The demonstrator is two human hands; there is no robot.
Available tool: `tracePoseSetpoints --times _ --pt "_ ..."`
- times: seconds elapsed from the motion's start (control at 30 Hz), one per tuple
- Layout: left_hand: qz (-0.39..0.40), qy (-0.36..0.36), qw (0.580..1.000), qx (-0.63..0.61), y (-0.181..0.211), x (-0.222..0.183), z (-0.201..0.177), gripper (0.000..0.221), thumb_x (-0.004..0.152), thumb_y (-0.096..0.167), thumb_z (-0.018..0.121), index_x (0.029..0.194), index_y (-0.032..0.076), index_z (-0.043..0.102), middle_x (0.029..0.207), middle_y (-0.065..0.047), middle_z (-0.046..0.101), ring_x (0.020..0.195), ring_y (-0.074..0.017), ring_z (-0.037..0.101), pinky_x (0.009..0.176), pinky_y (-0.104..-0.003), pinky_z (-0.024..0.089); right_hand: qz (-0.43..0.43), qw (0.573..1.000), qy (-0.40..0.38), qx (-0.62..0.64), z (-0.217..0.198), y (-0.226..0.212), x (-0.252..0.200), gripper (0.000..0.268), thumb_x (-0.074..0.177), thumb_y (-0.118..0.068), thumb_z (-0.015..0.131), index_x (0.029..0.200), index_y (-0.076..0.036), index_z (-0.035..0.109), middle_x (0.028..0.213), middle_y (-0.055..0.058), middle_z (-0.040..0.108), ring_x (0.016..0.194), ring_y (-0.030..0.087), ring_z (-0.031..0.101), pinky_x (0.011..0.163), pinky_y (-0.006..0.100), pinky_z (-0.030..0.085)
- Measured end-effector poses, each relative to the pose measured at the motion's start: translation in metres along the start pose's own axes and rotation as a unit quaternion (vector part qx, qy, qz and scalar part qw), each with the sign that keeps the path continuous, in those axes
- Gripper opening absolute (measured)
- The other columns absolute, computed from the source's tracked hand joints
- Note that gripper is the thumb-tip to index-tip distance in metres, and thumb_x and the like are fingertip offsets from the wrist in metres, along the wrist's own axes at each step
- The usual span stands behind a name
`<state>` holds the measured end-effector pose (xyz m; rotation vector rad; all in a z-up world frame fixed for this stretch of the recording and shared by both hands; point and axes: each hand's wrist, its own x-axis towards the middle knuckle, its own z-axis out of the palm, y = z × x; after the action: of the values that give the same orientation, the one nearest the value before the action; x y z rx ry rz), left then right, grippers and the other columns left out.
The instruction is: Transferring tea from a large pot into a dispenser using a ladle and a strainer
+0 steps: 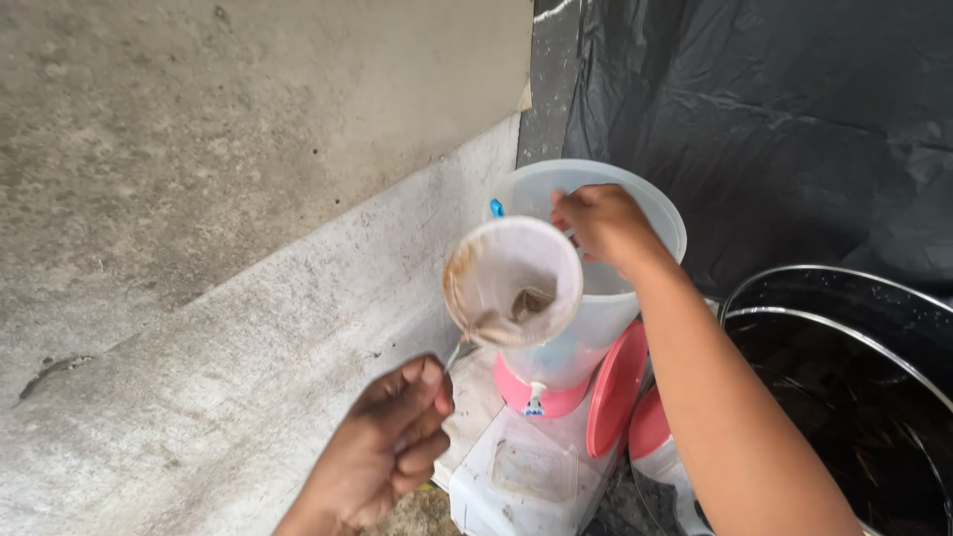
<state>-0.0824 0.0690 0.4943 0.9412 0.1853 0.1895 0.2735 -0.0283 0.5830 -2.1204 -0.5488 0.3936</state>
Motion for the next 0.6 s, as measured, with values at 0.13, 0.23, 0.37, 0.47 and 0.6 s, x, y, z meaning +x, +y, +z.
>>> tracePoseSetpoints --times 0.13,0.23,0.37,0.47,0.6 --pt "0.013 -0.005 1.000 -0.026 0.036 0.030 0.018 0.033 0.126 0.026 0.066 0.099 0.007 0.065 0.068 0.007 0.023 0.051 -0.0035 0.015 0.038 -0.024 0.002 -0.025 1.000 0.008 -0.011 -0.009 -0.007 0.020 0.043 0.119 -0.053 0.065 0.108 -0.017 0.085 0.111 -0.001 0.089 0.095 0.020 0.078 0.080 0.043 0.061" --pt "0.013 0.012 1.000 -0.017 0.044 0.040 0.031 0.034 0.125 0.029 0.067 0.097 0.010 0.066 0.069 0.008 0.021 0.052 -0.0038 0.014 0.039 -0.026 0.000 -0.038 0.999 0.001 -0.022 -0.003 -0.006 0.030 0.041 0.117 -0.051 0.066 0.107 -0.017 0.086 0.107 0.000 0.088 0.092 0.020 0.078 0.078 0.043 0.062" --pt "0.026 0.009 0.999 -0.037 0.044 0.056 0.039 0.038 0.122 0.036 0.071 0.095 0.010 0.065 0.071 0.008 0.020 0.053 -0.0035 0.012 0.039 -0.025 0.001 -0.060 0.998 -0.001 -0.035 0.000 -0.008 0.046 0.039 0.116 -0.049 0.068 0.106 -0.016 0.086 0.102 0.000 0.087 0.088 0.020 0.078 0.076 0.042 0.063" --pt "0.022 0.015 0.998 -0.050 0.036 0.061 0.033 0.038 0.123 0.036 0.070 0.095 0.010 0.066 0.072 0.008 0.021 0.054 -0.0039 0.012 0.040 -0.024 0.001 -0.069 0.997 -0.005 -0.045 0.006 -0.002 0.052 0.038 0.114 -0.047 0.069 0.105 -0.015 0.086 0.099 0.001 0.087 0.085 0.020 0.079 0.074 0.042 0.063" --pt "0.023 0.021 0.997 -0.077 0.029 0.077 0.023 0.035 0.122 0.037 0.071 0.096 0.014 0.066 0.072 0.007 0.036 0.054 -0.0041 0.013 0.041 -0.024 0.001 -0.093 0.994 -0.008 -0.063 0.008 -0.005 0.064 0.036 0.113 -0.044 0.070 0.103 -0.014 0.086 0.094 0.001 0.086 0.081 0.021 0.079 0.072 0.041 0.064"
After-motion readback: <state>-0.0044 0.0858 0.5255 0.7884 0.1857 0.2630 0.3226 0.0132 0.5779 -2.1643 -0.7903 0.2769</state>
